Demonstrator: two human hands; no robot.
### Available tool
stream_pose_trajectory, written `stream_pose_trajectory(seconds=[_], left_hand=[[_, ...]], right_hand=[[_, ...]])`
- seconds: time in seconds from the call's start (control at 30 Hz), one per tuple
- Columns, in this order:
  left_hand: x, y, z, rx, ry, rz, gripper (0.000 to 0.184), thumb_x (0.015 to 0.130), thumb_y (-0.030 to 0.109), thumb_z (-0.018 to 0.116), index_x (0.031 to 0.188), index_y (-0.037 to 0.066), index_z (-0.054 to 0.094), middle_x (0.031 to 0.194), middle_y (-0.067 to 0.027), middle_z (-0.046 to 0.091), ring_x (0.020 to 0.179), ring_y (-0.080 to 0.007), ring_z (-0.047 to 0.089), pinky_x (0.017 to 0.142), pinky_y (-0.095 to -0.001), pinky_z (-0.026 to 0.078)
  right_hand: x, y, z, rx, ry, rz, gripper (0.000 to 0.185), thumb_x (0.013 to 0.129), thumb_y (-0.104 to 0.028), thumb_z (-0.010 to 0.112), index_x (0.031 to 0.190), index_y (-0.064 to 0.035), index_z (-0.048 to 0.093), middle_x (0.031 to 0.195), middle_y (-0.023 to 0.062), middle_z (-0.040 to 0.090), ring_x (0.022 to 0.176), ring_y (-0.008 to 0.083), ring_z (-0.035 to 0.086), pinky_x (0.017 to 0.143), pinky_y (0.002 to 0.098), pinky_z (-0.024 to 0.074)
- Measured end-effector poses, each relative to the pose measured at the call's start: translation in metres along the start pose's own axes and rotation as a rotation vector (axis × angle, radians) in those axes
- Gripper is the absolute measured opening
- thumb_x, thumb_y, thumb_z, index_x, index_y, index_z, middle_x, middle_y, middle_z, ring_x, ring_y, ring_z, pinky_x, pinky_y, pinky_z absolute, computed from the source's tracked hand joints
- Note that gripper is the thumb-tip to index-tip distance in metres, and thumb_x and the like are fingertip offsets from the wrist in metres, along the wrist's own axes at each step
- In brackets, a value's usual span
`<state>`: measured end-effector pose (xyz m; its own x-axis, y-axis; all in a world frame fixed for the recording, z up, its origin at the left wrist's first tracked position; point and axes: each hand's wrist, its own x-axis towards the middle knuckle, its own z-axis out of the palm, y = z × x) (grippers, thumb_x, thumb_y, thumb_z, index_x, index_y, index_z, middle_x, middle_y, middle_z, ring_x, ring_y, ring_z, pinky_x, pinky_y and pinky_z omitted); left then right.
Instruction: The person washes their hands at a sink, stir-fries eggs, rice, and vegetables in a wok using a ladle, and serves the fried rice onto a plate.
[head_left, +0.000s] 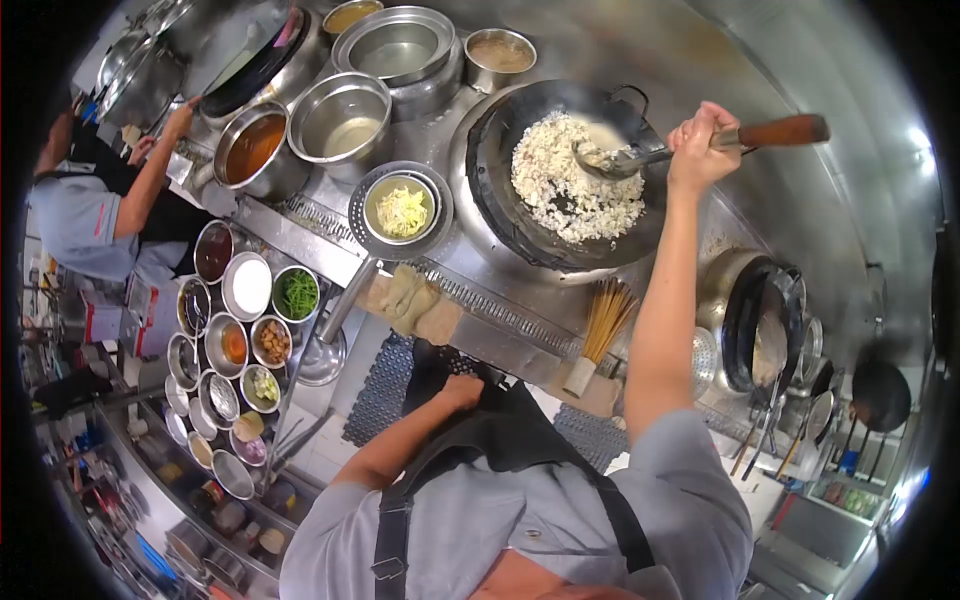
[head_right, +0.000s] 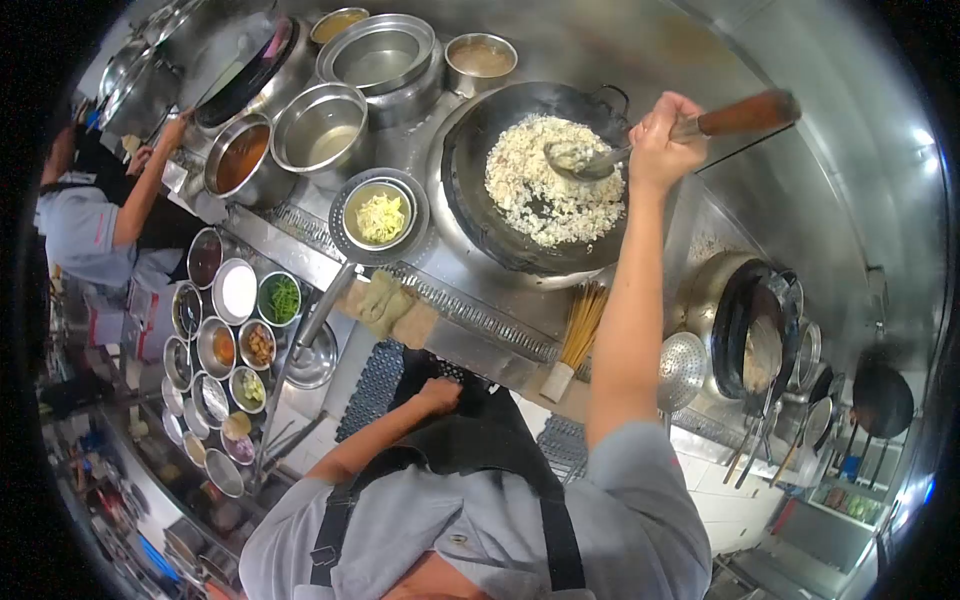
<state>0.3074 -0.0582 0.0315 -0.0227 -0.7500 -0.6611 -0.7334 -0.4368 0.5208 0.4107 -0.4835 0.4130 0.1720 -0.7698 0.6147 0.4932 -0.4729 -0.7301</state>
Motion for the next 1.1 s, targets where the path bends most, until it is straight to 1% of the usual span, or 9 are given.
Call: stream_pose_trajectory(seconds=[0.13,0.27,0.4,0.5,0.7,0.8,0.9,1.0,1.1], left_hand=[[0.062,0.021,0.073,0.044,0.226,0.169,0.044,0.093,0.017,0.048,0.133,0.001,0.052,0.142,-0.0180,0.051,0.129,-0.0342,0.052,0.094,-0.0535,0.049],[0.077,0.045,0.098,0.190,0.326,0.270,0.054,0.095,0.019,0.042,0.147,0.002,0.037,0.149,-0.0146,0.043,0.134,-0.0307,0.046,0.099,-0.0543,0.045],[0.087,0.052,0.115,0.210,0.376,0.266,0.055,0.096,0.019,0.042,0.148,0.002,0.037,0.149,-0.0138,0.043,0.138,-0.0293,0.042,0.104,-0.0553,0.041],[0.084,0.059,0.097,0.151,0.185,0.182,0.056,0.096,0.020,0.045,0.149,0.003,0.035,0.156,-0.0127,0.035,0.144,-0.0299,0.034,0.112,-0.0566,0.033],[0.085,0.065,0.069,-0.167,-0.072,0.047,0.050,0.087,0.024,0.061,0.132,0.003,0.055,0.133,-0.0200,0.057,0.127,-0.0357,0.054,0.105,-0.0471,0.043],[0.045,0.034,0.016,-0.333,-0.097,0.345,0.040,0.086,0.030,0.066,0.111,-0.001,0.068,0.106,-0.0235,0.069,0.105,-0.0392,0.065,0.091,-0.0456,0.050],[-0.060,0.008,-0.102,-1.007,0.017,0.252,0.038,0.093,0.027,0.065,0.120,0.000,0.064,0.099,-0.0094,0.070,0.087,-0.0155,0.066,0.074,-0.0303,0.054],[-0.103,-0.032,-0.188,-1.386,0.489,0.123,0.046,0.091,0.018,0.067,0.132,0.000,0.053,0.106,-0.0116,0.071,0.092,-0.0220,0.070,0.076,-0.0323,0.056],[-0.064,-0.122,-0.231,-1.411,1.075,-0.071,0.053,0.088,0.006,0.060,0.135,-0.011,0.041,0.083,-0.0117,0.064,0.076,-0.0239,0.071,0.062,-0.0293,0.055]], right_hand=[[0.002,0.058,-0.007,-0.110,-0.383,0.355,0.004,0.091,-0.001,0.056,0.093,0.0012,0.059,0.056,0.0014,0.047,0.041,0.0080,0.042,0.036,0.0268,0.0319],[0.023,0.016,0.023,-0.027,-0.352,0.196,0.003,0.090,-0.002,0.058,0.092,-0.0011,0.060,0.057,0.0021,0.050,0.042,0.0096,0.046,0.037,0.0267,0.0343],[0.012,0.102,0.019,-0.152,-0.361,-0.009,0.008,0.090,-0.003,0.060,0.084,-0.0012,0.064,0.058,0.0009,0.055,0.042,0.0099,0.048,0.041,0.0268,0.0400],[0.000,0.058,0.039,-0.261,-0.614,0.293,0.010,0.090,-0.004,0.060,0.084,-0.0011,0.067,0.061,-0.0005,0.058,0.048,0.0065,0.052,0.046,0.0239,0.0404],[-0.097,0.008,0.002,-0.037,-0.483,0.173,0.008,0.091,-0.003,0.058,0.091,-0.0026,0.066,0.064,-0.0014,0.058,0.055,0.0056,0.053,0.051,0.0221,0.0385],[-0.059,0.046,-0.014,-0.315,-0.474,0.014,0.011,0.090,0.003,0.055,0.098,0.0024,0.062,0.062,-0.0012,0.053,0.050,0.0062,0.050,0.044,0.0233,0.0389],[-0.039,-0.002,-0.019,-0.176,-0.298,0.073,0.012,0.091,-0.002,0.055,0.094,-0.0041,0.067,0.064,-0.0012,0.056,0.052,0.0061,0.050,0.049,0.0216,0.0388],[-0.042,0.012,-0.032,-0.126,-0.080,0.042,0.012,0.092,-0.001,0.054,0.092,-0.0026,0.066,0.061,-0.0010,0.054,0.051,0.0062,0.049,0.046,0.0209,0.0381],[-0.055,0.041,-0.052,0.019,-0.340,0.292,0.011,0.095,-0.009,0.059,0.088,-0.0007,0.063,0.061,0.0012,0.053,0.049,0.0079,0.049,0.045,0.0251,0.0394]])
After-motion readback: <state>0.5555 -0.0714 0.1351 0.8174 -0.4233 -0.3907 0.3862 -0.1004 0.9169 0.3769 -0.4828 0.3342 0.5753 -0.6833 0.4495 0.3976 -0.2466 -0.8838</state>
